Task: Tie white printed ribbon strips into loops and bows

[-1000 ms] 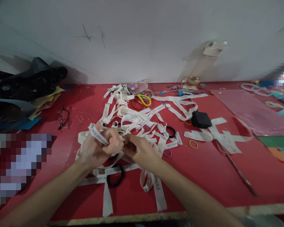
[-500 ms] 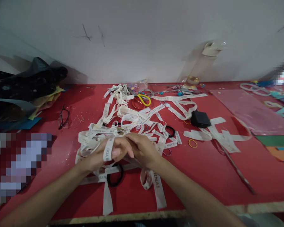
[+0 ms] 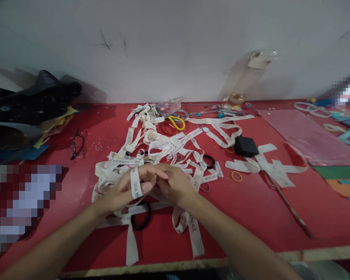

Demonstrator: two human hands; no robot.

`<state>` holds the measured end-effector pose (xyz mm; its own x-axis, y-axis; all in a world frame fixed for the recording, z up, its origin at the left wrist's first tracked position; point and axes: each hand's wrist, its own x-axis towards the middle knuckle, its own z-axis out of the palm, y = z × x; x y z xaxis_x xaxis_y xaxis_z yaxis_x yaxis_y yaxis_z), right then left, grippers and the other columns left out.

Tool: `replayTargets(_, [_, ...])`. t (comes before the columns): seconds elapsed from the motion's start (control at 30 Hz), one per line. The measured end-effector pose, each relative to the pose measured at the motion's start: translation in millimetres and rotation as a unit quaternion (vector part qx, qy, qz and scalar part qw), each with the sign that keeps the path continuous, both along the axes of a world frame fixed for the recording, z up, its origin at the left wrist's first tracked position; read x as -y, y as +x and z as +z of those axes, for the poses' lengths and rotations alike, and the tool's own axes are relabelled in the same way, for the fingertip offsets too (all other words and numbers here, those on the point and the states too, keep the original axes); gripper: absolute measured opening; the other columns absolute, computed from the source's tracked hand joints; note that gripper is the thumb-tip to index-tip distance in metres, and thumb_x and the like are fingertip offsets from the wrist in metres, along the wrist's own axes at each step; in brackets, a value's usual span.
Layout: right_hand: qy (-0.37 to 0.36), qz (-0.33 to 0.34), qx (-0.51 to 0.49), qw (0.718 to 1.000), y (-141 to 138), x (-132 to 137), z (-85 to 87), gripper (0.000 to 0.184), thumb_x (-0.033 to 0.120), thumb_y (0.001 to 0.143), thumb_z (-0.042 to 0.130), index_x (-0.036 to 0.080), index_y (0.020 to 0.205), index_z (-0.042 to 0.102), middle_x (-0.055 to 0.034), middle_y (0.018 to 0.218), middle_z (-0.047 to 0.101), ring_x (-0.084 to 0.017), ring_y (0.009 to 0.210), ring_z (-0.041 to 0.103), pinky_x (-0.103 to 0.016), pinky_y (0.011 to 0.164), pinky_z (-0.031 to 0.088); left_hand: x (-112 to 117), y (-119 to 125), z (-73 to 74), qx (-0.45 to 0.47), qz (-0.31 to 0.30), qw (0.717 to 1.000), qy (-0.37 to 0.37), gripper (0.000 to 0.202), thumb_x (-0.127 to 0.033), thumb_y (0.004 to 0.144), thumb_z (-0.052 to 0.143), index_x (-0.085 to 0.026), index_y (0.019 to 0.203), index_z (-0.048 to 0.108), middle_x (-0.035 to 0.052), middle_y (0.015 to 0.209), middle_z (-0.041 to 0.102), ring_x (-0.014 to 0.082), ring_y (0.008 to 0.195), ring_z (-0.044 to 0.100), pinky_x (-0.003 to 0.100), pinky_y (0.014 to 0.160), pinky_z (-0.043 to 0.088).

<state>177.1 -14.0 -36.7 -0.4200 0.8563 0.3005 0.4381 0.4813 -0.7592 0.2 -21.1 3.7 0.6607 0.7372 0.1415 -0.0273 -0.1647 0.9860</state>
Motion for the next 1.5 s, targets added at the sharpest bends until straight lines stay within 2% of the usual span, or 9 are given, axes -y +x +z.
replayTargets(0.17, [0.021,-0.034,0.028,0.999,-1,0,-2.5,0.019,0.018,0.088,0.047,0.020,0.085,0.065,-0.0037,0.079,0.072,-0.017,0.068,0.065,-0.027,0.062,0.048,-9,-2,-0.2,-0.011,-0.001,1.000,0.017,0.030,-0.038,0.095,0.048,-0.021,0.112,0.065,0.0068,0.094,0.063,0.0182,0.088,0.055,0.031,0.086,0.043])
replayTargets(0.3, [0.071,-0.001,0.032,0.997,1,0,-5.9,0.018,0.020,0.091,0.047,0.018,0.088,0.065,-0.0054,0.079,0.072,-0.017,0.067,0.065,-0.026,0.060,0.045,-12,-4,2.8,-0.025,-0.032,0.999,0.013,0.028,-0.037,0.094,0.050,-0.022,0.111,0.065,0.0051,0.090,0.062,0.0161,0.082,0.055,0.030,0.085,0.042])
replayTargets(0.4, [0.090,-0.004,0.041,0.995,1,0,-4.9,0.021,0.023,0.094,0.044,0.018,0.087,0.063,-0.0061,0.077,0.071,-0.016,0.064,0.064,-0.026,0.058,0.043,-11,-4,0.1,0.001,-0.008,1.000,-0.009,0.028,-0.039,0.093,0.052,-0.020,0.110,0.065,-0.0003,0.070,0.053,0.0116,0.063,0.045,0.026,0.071,0.041])
replayTargets(0.5, [0.023,-0.025,0.069,0.997,0,1,2.7,0.027,0.027,0.097,0.042,0.019,0.079,0.061,-0.0037,0.071,0.069,-0.015,0.060,0.062,-0.026,0.057,0.040,-10,0,-5.3,0.109,0.026,0.988,-0.103,0.037,-0.046,0.094,0.047,-0.017,0.109,0.064,-0.0073,0.053,0.028,0.0084,0.047,0.022,0.022,0.048,0.023])
replayTargets(0.6, [-0.051,-0.028,0.095,0.994,-2,2,11.1,0.030,0.030,0.098,0.042,0.020,0.075,0.058,-0.0016,0.069,0.067,-0.014,0.063,0.063,-0.025,0.060,0.041,-13,4,-8.0,0.227,0.082,0.959,-0.147,0.036,-0.044,0.093,0.046,-0.015,0.097,0.066,-0.0087,0.050,0.017,0.0079,0.045,0.014,0.022,0.046,0.016])
replayTargets(0.73, [-0.081,-0.022,0.110,0.990,-2,2,13.8,0.026,0.029,0.098,0.043,0.020,0.079,0.058,-0.0001,0.070,0.067,-0.014,0.064,0.062,-0.024,0.062,0.039,-16,5,-7.7,0.273,0.122,0.937,-0.183,0.027,-0.038,0.090,0.052,-0.015,0.092,0.067,-0.0086,0.051,0.016,0.0077,0.045,0.014,0.022,0.046,0.019])
replayTargets(1.1, [-0.021,0.048,0.051,0.997,0,3,7.8,0.027,0.022,0.097,0.046,0.019,0.072,0.056,0.0023,0.066,0.064,-0.010,0.061,0.058,-0.021,0.063,0.038,-25,-5,-7.9,0.176,0.093,0.948,-0.249,0.022,-0.033,0.090,0.056,-0.013,0.096,0.064,-0.0118,0.046,0.015,0.0045,0.039,0.009,0.018,0.039,0.011])
replayTargets(1.3, [-0.016,0.084,-0.004,0.996,1,7,11.6,0.021,0.015,0.094,0.049,0.019,0.076,0.059,0.0045,0.064,0.064,-0.007,0.057,0.055,-0.018,0.061,0.038,-30,-10,-8.2,0.121,0.063,0.960,-0.246,0.026,-0.034,0.091,0.056,-0.011,0.099,0.064,-0.0121,0.047,0.016,0.0036,0.039,0.009,0.018,0.039,0.010])
replayTargets(1.5, [0.001,0.078,-0.019,0.997,3,8,17.4,0.029,0.023,0.097,0.047,0.018,0.071,0.058,0.0028,0.061,0.063,-0.008,0.056,0.055,-0.019,0.060,0.038,-29,-10,-14.3,0.090,0.076,0.968,-0.221,0.027,-0.035,0.094,0.053,-0.012,0.103,0.064,-0.0117,0.048,0.018,0.0038,0.041,0.010,0.019,0.040,0.009])
